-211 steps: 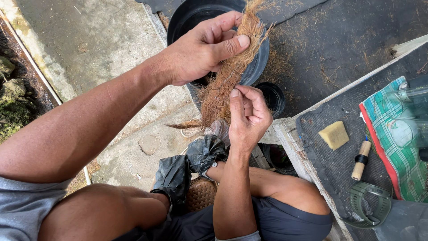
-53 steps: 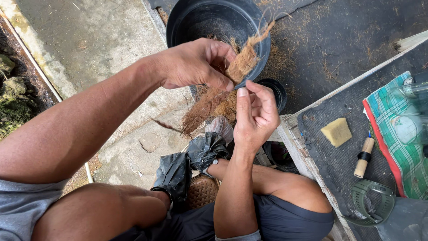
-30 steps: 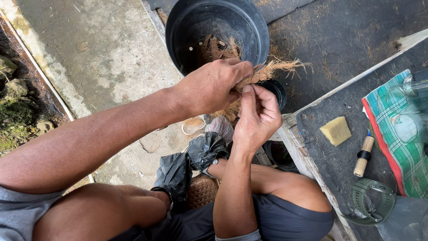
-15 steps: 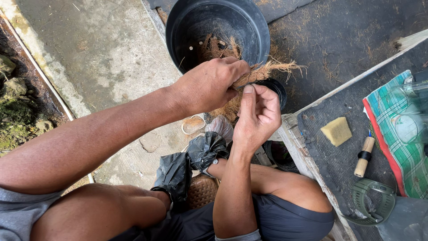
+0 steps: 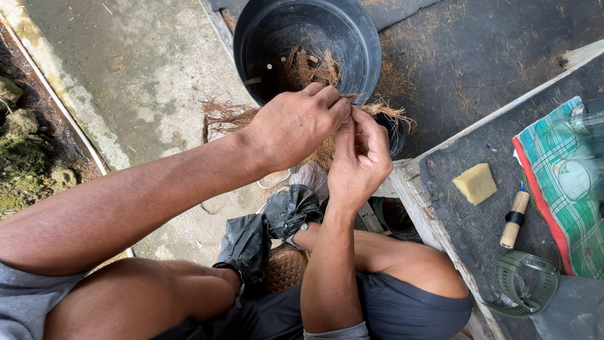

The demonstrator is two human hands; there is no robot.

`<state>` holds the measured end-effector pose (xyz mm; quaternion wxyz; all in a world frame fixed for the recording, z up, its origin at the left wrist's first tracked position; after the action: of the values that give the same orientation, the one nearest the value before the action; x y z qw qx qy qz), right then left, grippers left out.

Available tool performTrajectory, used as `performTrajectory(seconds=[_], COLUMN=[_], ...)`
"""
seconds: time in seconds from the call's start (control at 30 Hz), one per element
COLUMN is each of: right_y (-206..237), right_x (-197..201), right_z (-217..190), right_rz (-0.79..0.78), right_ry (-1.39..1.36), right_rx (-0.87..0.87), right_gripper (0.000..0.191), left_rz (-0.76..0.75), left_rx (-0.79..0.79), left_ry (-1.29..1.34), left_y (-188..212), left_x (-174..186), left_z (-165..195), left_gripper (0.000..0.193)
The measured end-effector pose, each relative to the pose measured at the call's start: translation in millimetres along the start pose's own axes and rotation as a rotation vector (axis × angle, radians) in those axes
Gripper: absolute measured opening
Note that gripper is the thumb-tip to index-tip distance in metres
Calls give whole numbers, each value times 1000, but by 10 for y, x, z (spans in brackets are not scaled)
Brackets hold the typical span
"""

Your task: The person sits on a step and presses and shapes coconut coir fiber around the inside of a plastic plant pot to form a liner, then tears and teases apart clumps of coir fiber by hand, placing pieces into the pot.

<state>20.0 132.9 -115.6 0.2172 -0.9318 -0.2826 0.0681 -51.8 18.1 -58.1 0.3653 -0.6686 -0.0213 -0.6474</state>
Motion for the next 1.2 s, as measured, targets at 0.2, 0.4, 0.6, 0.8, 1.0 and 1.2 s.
performTrajectory(seconds=[0.2, 0.4, 0.6, 0.8, 1.0, 1.2], right_y=[-3, -10, -10, -23, -49, -58], right_x=[16, 2, 35, 33, 3, 35], right_z=[-7, 55, 114, 139, 155, 143], right_rz=[-58, -108, -131, -144, -46, -97], right_ry=[38, -113, -252, -432, -582, -718], right_rx=[111, -214, -153, -260, -399, -445], right_gripper=[8, 12, 12, 10, 12, 20], left_rz=[16, 24, 65, 27, -65, -33], left_rx=[59, 184, 242, 235, 350, 352], left_ry=[93, 269, 392, 370, 446, 443], left_y=[-10, -44, -83, -91, -99, -99], left_x=[16, 63, 107, 124, 118, 124], left_z=[-16, -43, -108, -118, -139, -172], left_gripper=[38, 32, 48, 37, 29, 32])
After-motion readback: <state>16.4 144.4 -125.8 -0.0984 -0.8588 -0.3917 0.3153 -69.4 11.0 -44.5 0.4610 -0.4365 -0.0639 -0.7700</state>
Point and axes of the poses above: each hand's wrist, its own y-axis away from the middle knuckle, its own x-axis out of the back of the hand, z = x × y, the point moved 1 cm from there along -y, towards the middle knuckle, and after that the axes turned 14 degrees about z, right-handed, at the moved point
